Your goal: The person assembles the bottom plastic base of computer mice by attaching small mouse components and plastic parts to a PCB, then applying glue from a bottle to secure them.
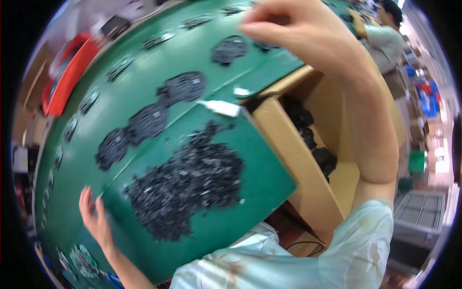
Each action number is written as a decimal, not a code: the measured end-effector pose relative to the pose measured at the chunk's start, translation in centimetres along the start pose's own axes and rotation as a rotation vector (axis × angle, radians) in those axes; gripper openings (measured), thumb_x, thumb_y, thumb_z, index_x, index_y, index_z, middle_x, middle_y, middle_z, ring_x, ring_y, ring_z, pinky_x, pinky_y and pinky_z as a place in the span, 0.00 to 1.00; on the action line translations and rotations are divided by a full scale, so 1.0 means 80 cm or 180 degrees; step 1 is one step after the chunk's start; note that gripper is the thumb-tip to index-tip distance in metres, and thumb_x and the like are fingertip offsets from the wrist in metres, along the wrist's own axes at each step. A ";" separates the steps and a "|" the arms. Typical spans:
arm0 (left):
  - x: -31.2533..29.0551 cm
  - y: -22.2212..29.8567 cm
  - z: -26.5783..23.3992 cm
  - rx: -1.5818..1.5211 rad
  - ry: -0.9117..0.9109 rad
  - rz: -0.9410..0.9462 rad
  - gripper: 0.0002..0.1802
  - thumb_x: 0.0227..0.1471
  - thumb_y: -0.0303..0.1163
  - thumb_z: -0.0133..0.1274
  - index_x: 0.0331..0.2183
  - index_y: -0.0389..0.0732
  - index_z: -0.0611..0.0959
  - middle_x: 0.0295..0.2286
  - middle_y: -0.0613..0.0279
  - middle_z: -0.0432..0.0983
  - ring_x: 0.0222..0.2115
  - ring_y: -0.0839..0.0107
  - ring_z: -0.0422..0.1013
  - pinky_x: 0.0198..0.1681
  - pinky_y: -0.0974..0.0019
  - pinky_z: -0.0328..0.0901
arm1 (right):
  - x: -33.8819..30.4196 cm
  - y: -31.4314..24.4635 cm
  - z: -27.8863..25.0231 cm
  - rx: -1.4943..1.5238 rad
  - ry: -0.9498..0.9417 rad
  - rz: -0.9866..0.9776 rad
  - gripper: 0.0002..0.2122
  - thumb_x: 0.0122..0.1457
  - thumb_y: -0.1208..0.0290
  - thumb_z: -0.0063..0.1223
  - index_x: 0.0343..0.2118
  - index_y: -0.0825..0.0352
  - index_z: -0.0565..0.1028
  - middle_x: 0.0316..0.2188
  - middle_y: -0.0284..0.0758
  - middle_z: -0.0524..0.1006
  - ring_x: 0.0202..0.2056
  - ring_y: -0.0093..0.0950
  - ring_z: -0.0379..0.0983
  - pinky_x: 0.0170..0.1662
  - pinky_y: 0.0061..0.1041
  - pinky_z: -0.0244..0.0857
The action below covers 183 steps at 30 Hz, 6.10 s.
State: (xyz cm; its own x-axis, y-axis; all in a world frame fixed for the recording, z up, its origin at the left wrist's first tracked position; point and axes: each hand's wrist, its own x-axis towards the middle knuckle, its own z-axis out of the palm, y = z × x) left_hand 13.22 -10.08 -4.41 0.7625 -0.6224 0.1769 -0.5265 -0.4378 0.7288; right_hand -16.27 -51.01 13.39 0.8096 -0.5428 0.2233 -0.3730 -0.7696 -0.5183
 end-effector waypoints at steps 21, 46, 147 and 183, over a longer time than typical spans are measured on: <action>-0.168 0.247 0.211 0.0387 -0.2514 0.2977 0.25 0.39 0.43 0.64 0.41 0.45 0.80 0.42 0.65 0.72 0.36 0.67 0.65 0.39 0.62 0.60 | -0.323 0.410 0.201 -0.2189 -0.2016 0.2177 0.53 0.39 0.70 0.69 0.66 0.42 0.44 0.68 0.38 0.35 0.65 0.54 0.38 0.57 0.61 0.51; -0.172 0.246 0.219 0.0309 -0.2017 0.3178 0.19 0.41 0.41 0.63 0.37 0.46 0.81 0.41 0.66 0.74 0.35 0.70 0.67 0.37 0.64 0.60 | -0.324 0.471 0.214 -0.2521 -0.0594 0.1762 0.39 0.48 0.76 0.56 0.64 0.47 0.54 0.56 0.39 0.65 0.53 0.50 0.63 0.51 0.53 0.60; -0.047 -0.065 -0.086 0.1798 0.0395 0.1256 0.09 0.42 0.26 0.59 0.31 0.38 0.80 0.29 0.62 0.73 0.38 0.63 0.68 0.42 0.61 0.63 | -0.033 -0.072 0.246 0.0426 0.0542 -0.0024 0.15 0.62 0.76 0.50 0.51 0.71 0.71 0.41 0.34 0.73 0.38 0.22 0.68 0.43 0.21 0.62; -0.047 -0.101 -0.097 0.1075 0.0317 0.0704 0.18 0.41 0.30 0.62 0.39 0.45 0.82 0.48 0.60 0.70 0.52 0.60 0.62 0.55 0.49 0.50 | 0.090 -0.352 0.466 0.1329 -0.1454 -0.0511 0.10 0.51 0.69 0.61 0.29 0.72 0.76 0.18 0.29 0.75 0.21 0.14 0.69 0.27 0.17 0.64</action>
State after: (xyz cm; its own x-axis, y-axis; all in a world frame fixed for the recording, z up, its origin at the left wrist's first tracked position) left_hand 17.54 0.85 -5.84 0.6412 -0.6666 0.3802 -0.7628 -0.4993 0.4110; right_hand 16.94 -20.72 -1.17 0.9867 -0.1626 -0.0018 -0.0976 -0.5835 -0.8062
